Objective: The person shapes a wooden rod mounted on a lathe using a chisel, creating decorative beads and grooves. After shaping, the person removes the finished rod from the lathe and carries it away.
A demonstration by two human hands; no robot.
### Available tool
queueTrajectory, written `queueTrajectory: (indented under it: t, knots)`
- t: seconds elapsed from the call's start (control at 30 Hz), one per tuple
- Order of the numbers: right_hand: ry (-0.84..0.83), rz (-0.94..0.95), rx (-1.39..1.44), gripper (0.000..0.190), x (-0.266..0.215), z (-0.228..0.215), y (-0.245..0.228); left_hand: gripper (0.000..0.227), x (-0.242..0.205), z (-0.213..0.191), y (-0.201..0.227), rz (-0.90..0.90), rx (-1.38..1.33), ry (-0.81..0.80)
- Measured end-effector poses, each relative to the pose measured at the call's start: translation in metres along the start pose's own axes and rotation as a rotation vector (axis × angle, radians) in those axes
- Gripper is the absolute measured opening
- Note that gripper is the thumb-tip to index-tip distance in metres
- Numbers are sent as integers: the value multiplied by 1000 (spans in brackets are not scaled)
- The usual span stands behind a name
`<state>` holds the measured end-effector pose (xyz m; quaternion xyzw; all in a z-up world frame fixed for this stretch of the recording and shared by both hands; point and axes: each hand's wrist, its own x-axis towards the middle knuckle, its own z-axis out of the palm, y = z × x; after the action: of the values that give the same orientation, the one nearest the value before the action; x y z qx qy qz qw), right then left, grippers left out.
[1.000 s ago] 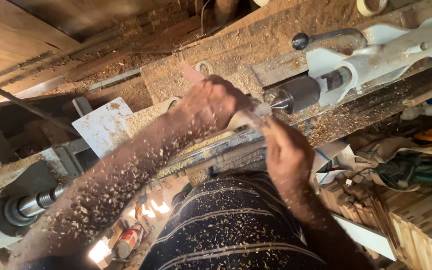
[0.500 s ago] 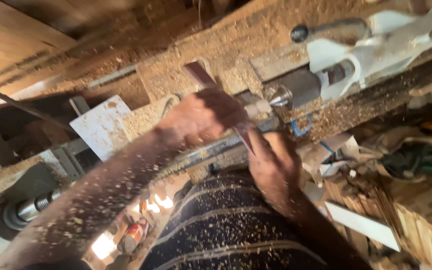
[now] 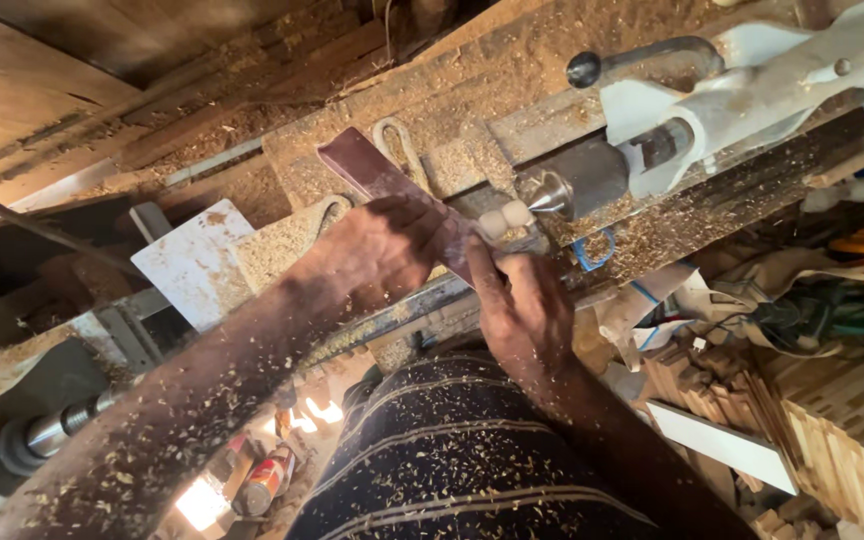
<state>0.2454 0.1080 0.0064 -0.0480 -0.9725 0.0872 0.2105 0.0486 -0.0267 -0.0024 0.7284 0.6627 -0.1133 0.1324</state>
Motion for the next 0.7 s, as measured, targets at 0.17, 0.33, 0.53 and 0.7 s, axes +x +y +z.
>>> queueTrajectory:
  t: [0.17, 0.33, 0.53, 0.7]
  knots:
    - [85, -60, -10, 59, -8, 24, 7, 32, -3, 2, 3, -50, -37, 24]
    - [45, -24, 38, 59, -12, 16, -5, 23, -15, 2, 1, -58, -54, 118]
    - [92, 210, 189, 27, 0, 14, 5, 10, -8, 2, 4, -114, 47, 814]
    - [110, 404, 327, 19, 12, -1, 7, 22, 39, -4, -3, -186, -106, 753]
